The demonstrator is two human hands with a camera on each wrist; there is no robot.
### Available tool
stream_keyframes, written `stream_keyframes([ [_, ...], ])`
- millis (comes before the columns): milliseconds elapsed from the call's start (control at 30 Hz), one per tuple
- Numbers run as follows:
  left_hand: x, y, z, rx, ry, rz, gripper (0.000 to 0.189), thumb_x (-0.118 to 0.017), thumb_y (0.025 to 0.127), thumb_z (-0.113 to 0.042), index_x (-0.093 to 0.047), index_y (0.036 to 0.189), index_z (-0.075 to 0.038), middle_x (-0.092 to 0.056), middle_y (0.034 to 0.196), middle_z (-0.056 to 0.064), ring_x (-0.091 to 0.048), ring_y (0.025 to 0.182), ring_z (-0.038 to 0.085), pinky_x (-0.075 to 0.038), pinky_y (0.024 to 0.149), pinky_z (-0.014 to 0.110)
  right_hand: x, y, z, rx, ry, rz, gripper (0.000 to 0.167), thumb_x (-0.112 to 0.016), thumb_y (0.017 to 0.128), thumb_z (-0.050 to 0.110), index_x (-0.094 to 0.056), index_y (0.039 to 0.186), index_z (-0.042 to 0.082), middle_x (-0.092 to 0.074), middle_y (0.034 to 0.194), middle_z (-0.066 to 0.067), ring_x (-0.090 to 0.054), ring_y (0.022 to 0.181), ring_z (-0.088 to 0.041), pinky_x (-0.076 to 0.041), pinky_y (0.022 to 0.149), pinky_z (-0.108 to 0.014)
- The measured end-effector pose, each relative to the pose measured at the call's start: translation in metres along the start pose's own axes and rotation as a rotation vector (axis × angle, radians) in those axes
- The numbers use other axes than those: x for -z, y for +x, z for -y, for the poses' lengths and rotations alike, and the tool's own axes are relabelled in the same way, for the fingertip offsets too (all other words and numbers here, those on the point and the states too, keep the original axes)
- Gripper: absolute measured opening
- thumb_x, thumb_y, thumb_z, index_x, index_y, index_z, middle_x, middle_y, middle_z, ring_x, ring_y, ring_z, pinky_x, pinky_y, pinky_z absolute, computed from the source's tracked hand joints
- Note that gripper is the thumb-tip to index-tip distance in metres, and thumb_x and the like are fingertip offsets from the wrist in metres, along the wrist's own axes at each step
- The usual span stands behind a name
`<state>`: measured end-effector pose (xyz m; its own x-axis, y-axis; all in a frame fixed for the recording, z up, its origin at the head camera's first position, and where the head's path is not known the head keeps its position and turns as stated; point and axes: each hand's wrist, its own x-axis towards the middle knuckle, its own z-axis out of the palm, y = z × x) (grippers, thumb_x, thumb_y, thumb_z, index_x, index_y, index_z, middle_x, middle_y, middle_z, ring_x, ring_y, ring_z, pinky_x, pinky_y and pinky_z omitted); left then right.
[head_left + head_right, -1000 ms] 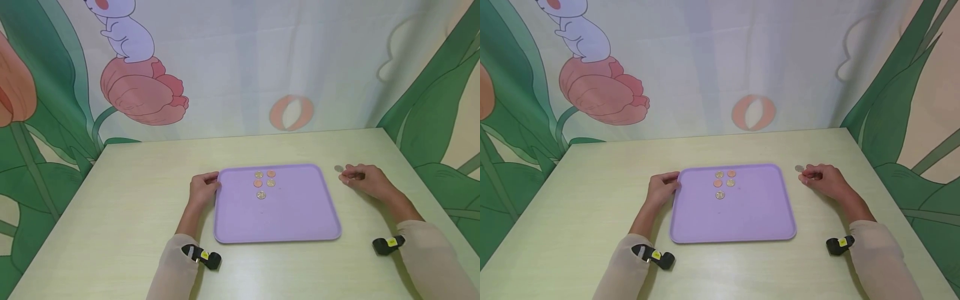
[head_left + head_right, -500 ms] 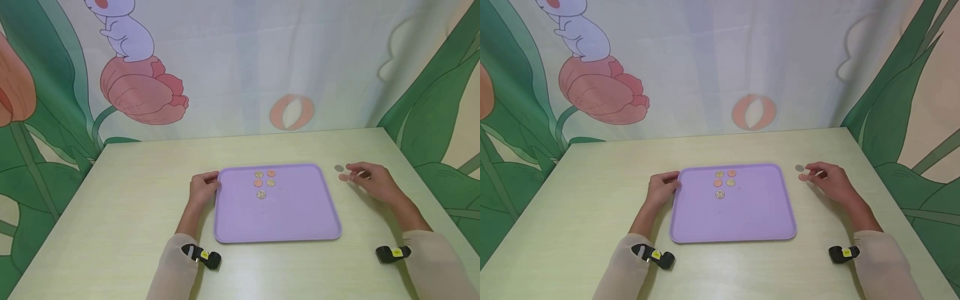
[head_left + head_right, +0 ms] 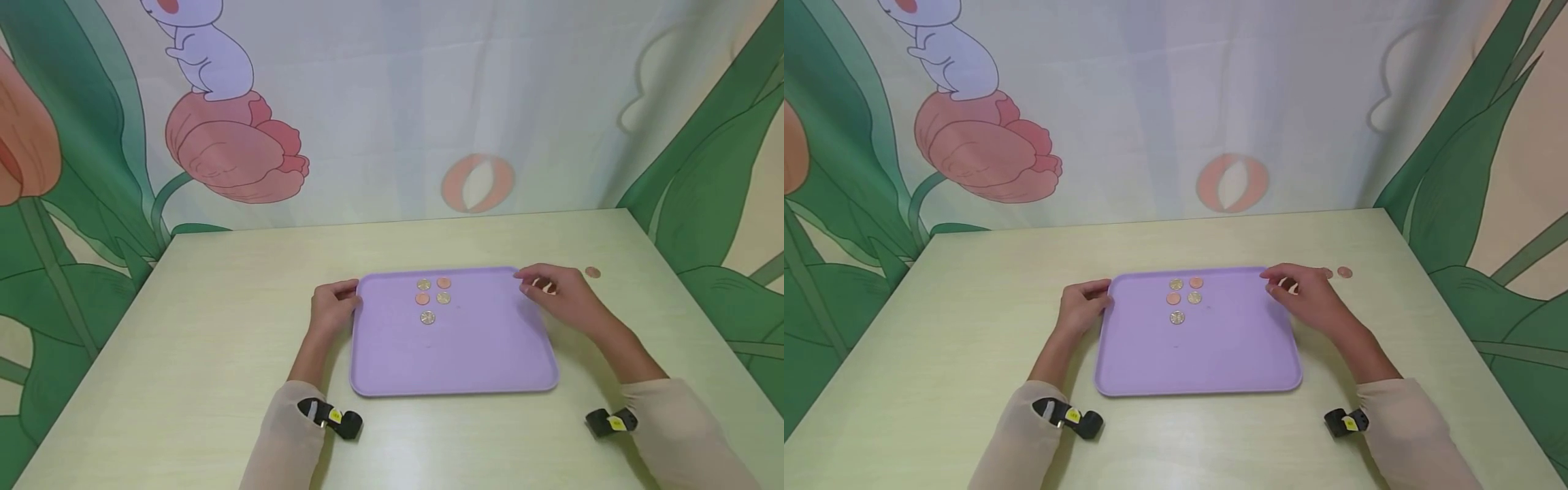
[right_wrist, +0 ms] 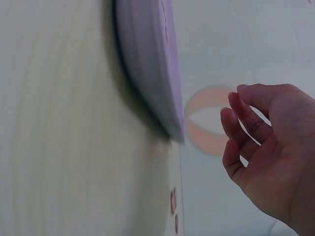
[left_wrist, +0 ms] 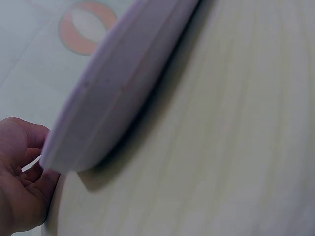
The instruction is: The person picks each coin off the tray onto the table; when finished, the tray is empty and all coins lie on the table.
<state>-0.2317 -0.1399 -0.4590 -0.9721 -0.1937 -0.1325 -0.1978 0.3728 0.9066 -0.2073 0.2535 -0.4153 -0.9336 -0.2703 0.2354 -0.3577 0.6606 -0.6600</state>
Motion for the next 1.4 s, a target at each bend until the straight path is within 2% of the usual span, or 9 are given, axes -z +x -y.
stream_keyframes([
  [33,0.000,0.000,0.000,0.001,-0.002,0.002,0.038,-0.066,0.089,0.002,-0.070,0.126,-0.001,-0.072,0.120,0.021,-0.067,0.109,0.026,-0.056,0.085,0.019,-0.003,0.002,0.005,-0.001,0.003,0.013,0.022,-0.068,0.094,0.004,-0.072,0.115,0.000,-0.076,0.098,-0.015,-0.058,0.080,-0.001,-0.050,0.077,-0.021],
  [67,0.000,0.000,0.000,0.000,-0.003,0.003,0.038,-0.066,0.089,0.002,-0.070,0.126,-0.001,-0.072,0.119,0.021,-0.067,0.109,0.026,-0.056,0.084,0.018,-0.006,0.005,0.010,0.002,0.004,0.026,0.022,-0.068,0.094,0.004,-0.073,0.115,0.000,-0.076,0.099,-0.014,-0.059,0.081,-0.003,-0.050,0.070,-0.019],
  [367,-0.001,-0.001,-0.002,-0.002,0.000,-0.001,0.039,-0.067,0.087,0.002,-0.071,0.126,-0.001,-0.073,0.117,0.020,-0.068,0.107,0.026,-0.056,0.084,0.020,-0.031,0.030,0.037,0.058,0.002,0.118,0.021,-0.067,0.094,0.004,-0.074,0.113,0.000,-0.077,0.096,-0.011,-0.063,0.084,-0.014,-0.052,0.075,-0.024],
  [567,-0.001,0.001,-0.002,-0.004,-0.002,-0.001,0.040,-0.067,0.086,0.001,-0.071,0.126,-0.002,-0.073,0.117,0.020,-0.068,0.108,0.026,-0.057,0.086,0.022,-0.048,0.049,0.041,0.076,0.010,0.208,0.021,-0.067,0.094,0.005,-0.074,0.113,-0.001,-0.076,0.099,-0.014,-0.065,0.086,-0.019,-0.053,0.074,-0.025],
  [867,-0.002,0.003,-0.002,-0.007,0.003,-0.003,0.040,-0.067,0.086,0.001,-0.071,0.126,-0.002,-0.073,0.117,0.020,-0.068,0.107,0.025,-0.056,0.086,0.022,-0.066,0.067,0.036,0.034,0.053,0.323,0.023,-0.067,0.090,0.002,-0.074,0.112,-0.002,-0.077,0.105,-0.016,-0.066,0.084,-0.019,-0.053,0.073,-0.025],
  [1167,0.000,0.001,-0.001,0.003,0.008,-0.002,0.041,-0.068,0.086,0.001,-0.071,0.127,-0.003,-0.073,0.118,0.020,-0.068,0.108,0.026,-0.056,0.088,0.024,-0.081,0.069,0.030,0.028,0.028,0.347,0.027,-0.072,0.088,0.004,-0.072,0.115,-0.002,-0.074,0.115,-0.018,-0.068,0.101,-0.027,-0.056,0.090,-0.036],
  [1400,0.000,0.000,-0.001,0.010,0.005,-0.006,0.041,-0.067,0.087,0.001,-0.070,0.128,-0.002,-0.073,0.119,0.020,-0.067,0.109,0.026,-0.057,0.087,0.023,-0.092,0.067,0.033,0.035,-0.019,0.331,0.022,-0.074,0.089,0.008,-0.074,0.110,0.001,-0.074,0.110,-0.014,-0.066,0.099,-0.024,-0.056,0.090,-0.038],
])
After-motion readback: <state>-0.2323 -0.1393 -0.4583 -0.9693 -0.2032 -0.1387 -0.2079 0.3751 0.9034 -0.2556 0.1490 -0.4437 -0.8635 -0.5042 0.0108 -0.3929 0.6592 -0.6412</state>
